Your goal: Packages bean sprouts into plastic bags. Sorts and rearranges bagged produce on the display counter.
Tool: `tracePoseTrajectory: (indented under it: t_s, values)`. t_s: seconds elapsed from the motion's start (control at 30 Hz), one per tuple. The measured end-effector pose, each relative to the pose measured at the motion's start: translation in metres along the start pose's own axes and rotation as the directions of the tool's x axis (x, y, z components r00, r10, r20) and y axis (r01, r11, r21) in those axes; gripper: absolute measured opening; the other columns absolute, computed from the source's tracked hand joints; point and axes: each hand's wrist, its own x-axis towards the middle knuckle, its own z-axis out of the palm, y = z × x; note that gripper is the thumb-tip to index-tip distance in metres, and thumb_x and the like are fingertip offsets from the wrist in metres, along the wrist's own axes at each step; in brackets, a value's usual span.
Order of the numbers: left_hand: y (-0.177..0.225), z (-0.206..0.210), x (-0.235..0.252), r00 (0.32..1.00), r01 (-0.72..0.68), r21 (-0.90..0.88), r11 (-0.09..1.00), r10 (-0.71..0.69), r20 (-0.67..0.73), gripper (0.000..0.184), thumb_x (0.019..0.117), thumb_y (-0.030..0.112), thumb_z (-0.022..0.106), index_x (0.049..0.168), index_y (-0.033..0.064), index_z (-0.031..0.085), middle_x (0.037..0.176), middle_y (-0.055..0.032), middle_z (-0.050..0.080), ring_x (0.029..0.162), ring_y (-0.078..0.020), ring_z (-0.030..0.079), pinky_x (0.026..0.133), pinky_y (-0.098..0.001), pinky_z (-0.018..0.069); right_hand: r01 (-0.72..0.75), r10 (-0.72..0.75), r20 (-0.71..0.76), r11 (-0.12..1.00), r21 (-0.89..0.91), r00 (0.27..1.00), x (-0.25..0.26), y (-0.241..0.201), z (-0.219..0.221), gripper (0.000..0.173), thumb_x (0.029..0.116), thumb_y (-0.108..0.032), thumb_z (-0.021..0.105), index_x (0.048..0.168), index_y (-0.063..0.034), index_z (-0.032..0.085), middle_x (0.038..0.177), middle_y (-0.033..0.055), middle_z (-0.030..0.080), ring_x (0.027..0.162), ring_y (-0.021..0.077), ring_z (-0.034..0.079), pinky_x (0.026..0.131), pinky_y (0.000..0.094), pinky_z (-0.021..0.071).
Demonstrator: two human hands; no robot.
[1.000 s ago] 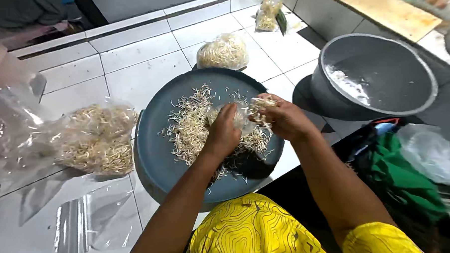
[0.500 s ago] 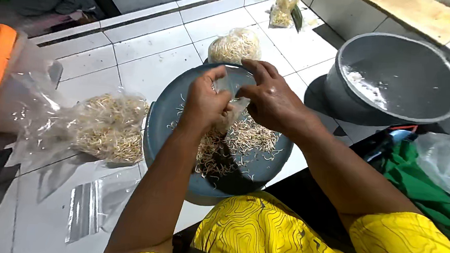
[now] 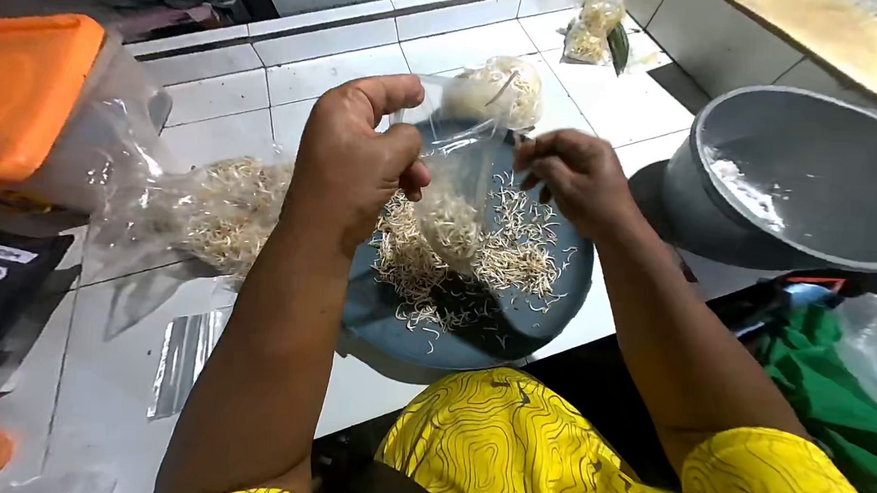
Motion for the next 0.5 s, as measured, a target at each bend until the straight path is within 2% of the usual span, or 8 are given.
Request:
tracePoseTrajectory:
  t_s: [0.07, 0.1, 0.17, 0.2, 0.27, 0.37, 0.43, 0.5]
  values:
    - [0.002, -0.008, -0.008, 0.999, -0.032, -0.026, 0.999, 0.031, -0.015, 0.046, 0.0905, -0.007, 0.055, 0.135, 0.0017, 0.06, 0.131, -0.0086, 0.065, 0.058, -0.0107, 0.064, 0.051, -0.0251, 0.0583, -0.144, 0.187, 0.125, 0.946, -0.289, 0.974, -0.019, 0.042, 0.004, 0.026, 0.1022, -0.02, 0.058, 0.123, -0.0074, 0.068, 0.108, 0.0104, 0.073, 0.09, 0.0242, 0.071, 0.081, 0.0495, 0.0605]
    - [0.004, -0.013, -0.011, 0.998, -0.051, -0.02, 0.999, 0.05, -0.025, 0.046, 0.0904, -0.007, 0.055, 0.135, 0.0018, 0.06, 0.13, -0.0083, 0.065, 0.058, -0.0106, 0.064, 0.051, -0.0251, 0.0586, -0.222, 0.316, 0.147, 0.866, -0.448, 0.937, -0.03, 0.059, 0.009, 0.037, 0.0991, -0.029, 0.066, 0.13, -0.008, 0.066, 0.115, 0.0174, 0.071, 0.1, 0.0351, 0.07, 0.087, 0.0612, 0.0569]
    - [0.005, -0.026, -0.016, 0.996, -0.078, 0.013, 0.997, 0.078, -0.04, 0.045, 0.0908, -0.006, 0.054, 0.135, 0.0028, 0.061, 0.129, -0.0071, 0.066, 0.059, -0.0103, 0.063, 0.051, -0.0251, 0.0577, -0.372, 0.527, 0.078, 0.689, -0.622, 0.846, -0.055, 0.089, 0.025, 0.08, 0.0851, -0.057, 0.077, 0.146, -0.0097, 0.055, 0.133, 0.0326, 0.058, 0.119, 0.0542, 0.058, 0.092, 0.0755, 0.0482]
    - [0.005, -0.033, -0.017, 0.995, -0.088, 0.024, 0.996, 0.089, -0.049, 0.044, 0.0914, -0.005, 0.054, 0.134, 0.0032, 0.061, 0.128, -0.0067, 0.066, 0.059, -0.0104, 0.063, 0.051, -0.0253, 0.0571, -0.416, 0.574, 0.028, 0.626, -0.66, 0.818, -0.067, 0.1, 0.034, 0.098, 0.0772, -0.069, 0.078, 0.152, -0.0133, 0.048, 0.138, 0.0354, 0.052, 0.122, 0.0575, 0.054, 0.089, 0.0765, 0.048]
    - [0.003, -0.046, -0.021, 0.992, -0.098, 0.041, 0.994, 0.101, -0.079, 0.043, 0.0927, -0.003, 0.055, 0.134, 0.005, 0.061, 0.128, -0.0053, 0.067, 0.06, -0.0101, 0.063, 0.051, -0.0251, 0.0569, -0.436, 0.56, -0.045, 0.589, -0.681, 0.827, -0.084, 0.107, 0.057, 0.108, 0.0706, -0.077, 0.077, 0.154, -0.0174, 0.045, 0.139, 0.0353, 0.049, 0.12, 0.0567, 0.053, 0.084, 0.0725, 0.0514]
    - [-0.004, -0.058, -0.024, 0.986, -0.092, 0.073, 0.993, 0.102, -0.134, 0.043, 0.0919, -0.004, 0.054, 0.133, 0.006, 0.062, 0.126, -0.0038, 0.067, 0.06, -0.0096, 0.064, 0.052, -0.0252, 0.0582, -0.368, 0.427, -0.057, 0.696, -0.616, 0.903, -0.093, 0.104, 0.09, 0.061, 0.0831, -0.052, 0.081, 0.127, -0.0132, 0.064, 0.126, 0.0277, 0.055, 0.102, 0.0464, 0.063, 0.077, 0.0631, 0.0569]
    - [-0.008, -0.066, -0.027, 0.98, -0.069, 0.1, 0.993, 0.086, -0.179, 0.045, 0.0898, -0.005, 0.055, 0.133, 0.0061, 0.061, 0.129, -0.0047, 0.066, 0.06, -0.0099, 0.064, 0.051, -0.0254, 0.058, -0.304, 0.382, 0.004, 0.742, -0.598, 0.924, -0.091, 0.1, 0.098, 0.036, 0.0913, -0.03, 0.076, 0.12, -0.0122, 0.066, 0.122, 0.0234, 0.059, 0.093, 0.0409, 0.067, 0.074, 0.0598, 0.0589]
    - [-0.011, -0.075, -0.033, 0.973, -0.042, 0.128, 0.991, 0.07, -0.222, 0.047, 0.0892, -0.006, 0.056, 0.135, 0.0057, 0.061, 0.132, -0.006, 0.065, 0.06, -0.0106, 0.065, 0.051, -0.0251, 0.0584, -0.258, 0.354, 0.064, 0.782, -0.567, 0.933, -0.086, 0.094, 0.093, 0.024, 0.0941, -0.019, 0.072, 0.117, -0.0109, 0.068, 0.119, 0.0218, 0.063, 0.093, 0.0401, 0.069, 0.077, 0.0607, 0.0586]
